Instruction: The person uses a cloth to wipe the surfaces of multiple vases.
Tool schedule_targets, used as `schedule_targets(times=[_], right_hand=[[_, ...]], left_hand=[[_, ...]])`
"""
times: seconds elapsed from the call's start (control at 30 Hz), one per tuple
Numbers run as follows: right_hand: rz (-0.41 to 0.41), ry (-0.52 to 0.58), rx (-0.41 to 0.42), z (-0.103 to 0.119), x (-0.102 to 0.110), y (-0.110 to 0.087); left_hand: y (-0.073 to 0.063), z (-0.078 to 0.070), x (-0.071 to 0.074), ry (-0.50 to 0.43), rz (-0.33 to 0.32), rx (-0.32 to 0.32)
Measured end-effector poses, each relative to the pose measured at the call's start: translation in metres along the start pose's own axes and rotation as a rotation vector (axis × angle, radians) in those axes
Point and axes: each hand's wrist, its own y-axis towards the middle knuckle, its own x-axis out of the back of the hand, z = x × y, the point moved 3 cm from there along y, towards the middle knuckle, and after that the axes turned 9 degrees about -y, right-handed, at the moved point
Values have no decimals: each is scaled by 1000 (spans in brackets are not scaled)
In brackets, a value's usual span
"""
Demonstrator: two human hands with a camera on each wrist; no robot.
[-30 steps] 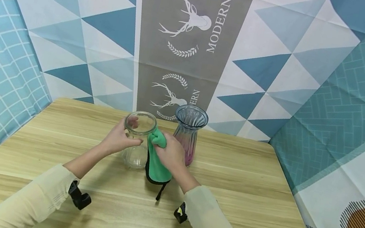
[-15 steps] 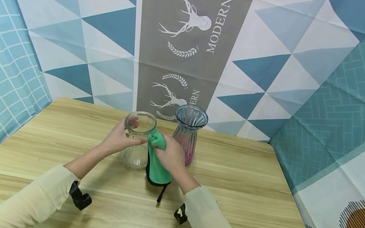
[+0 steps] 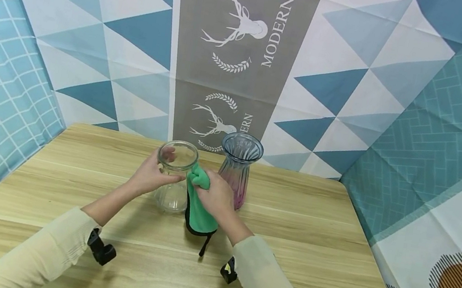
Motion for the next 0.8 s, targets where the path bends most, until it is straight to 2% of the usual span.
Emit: schedule_targets(times=[0.27,0.5,0.8], right_hand=[[-2,-4,20,-2,-3,-1],[27,16,-5,-4,-4,-3],[53,-17,-11,-7,-9,-6]], left_hand=[[0,-1,0,6,-14,-11],[0,-1,-1,1,-19,-9],[1,0,-2,-9,-30,-12]])
